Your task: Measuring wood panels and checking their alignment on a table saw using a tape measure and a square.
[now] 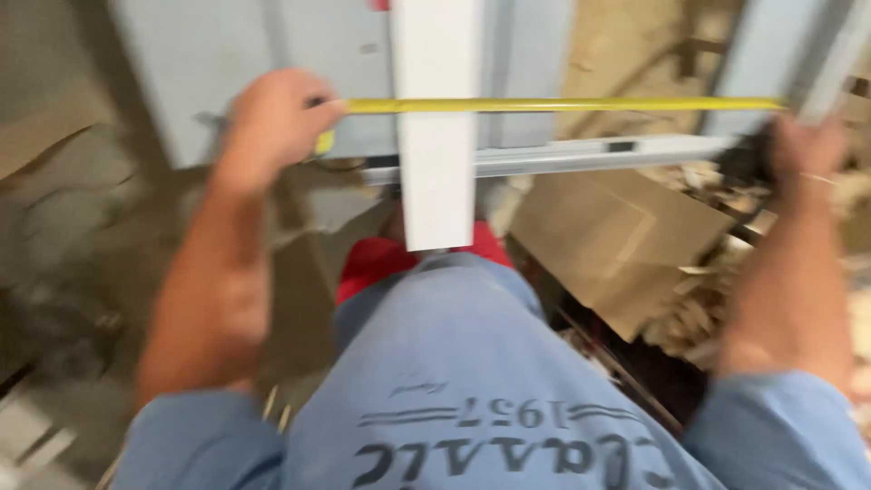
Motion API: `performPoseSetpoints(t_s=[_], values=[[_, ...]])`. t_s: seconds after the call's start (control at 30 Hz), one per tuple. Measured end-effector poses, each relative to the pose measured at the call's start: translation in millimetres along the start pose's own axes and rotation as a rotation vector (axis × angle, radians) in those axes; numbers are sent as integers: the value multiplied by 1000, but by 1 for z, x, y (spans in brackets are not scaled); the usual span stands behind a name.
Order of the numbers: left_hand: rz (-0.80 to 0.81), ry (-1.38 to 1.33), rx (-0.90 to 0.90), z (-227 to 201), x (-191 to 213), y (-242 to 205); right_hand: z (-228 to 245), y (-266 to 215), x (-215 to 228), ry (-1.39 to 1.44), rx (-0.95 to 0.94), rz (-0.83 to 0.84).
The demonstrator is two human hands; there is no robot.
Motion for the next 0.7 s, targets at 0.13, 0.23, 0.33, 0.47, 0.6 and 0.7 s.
performPoseSetpoints(t_s=[0.13,0.23,0.33,0.47,0.6,0.7], values=[[71,-8,87,-9,-1,-4,58,-44,49,61,-34,51],[20,-53,137,-14,6,-15,129,-86,84,315,-165,203],[26,-129,202,-17,7,-24,148,-105,93,309,-208,296],[46,-118,248,-12,-4,-28,136,-104,84,292,-145,239],[-4,-135,184,-5,-17,-30,121,-103,75,273,-92,165],[-20,-144,183,-5,-18,-29,114,-99,69,238,-44,149]])
Point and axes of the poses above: each hand's wrist, its own y-axis towards the middle knuckle, its own x-axis out of the back of the hand, z = x × y, the point moved 7 cm from there along y, towards the middle knuckle, and after that the axes turned 9 degrees about z, right-handed, at the moved point
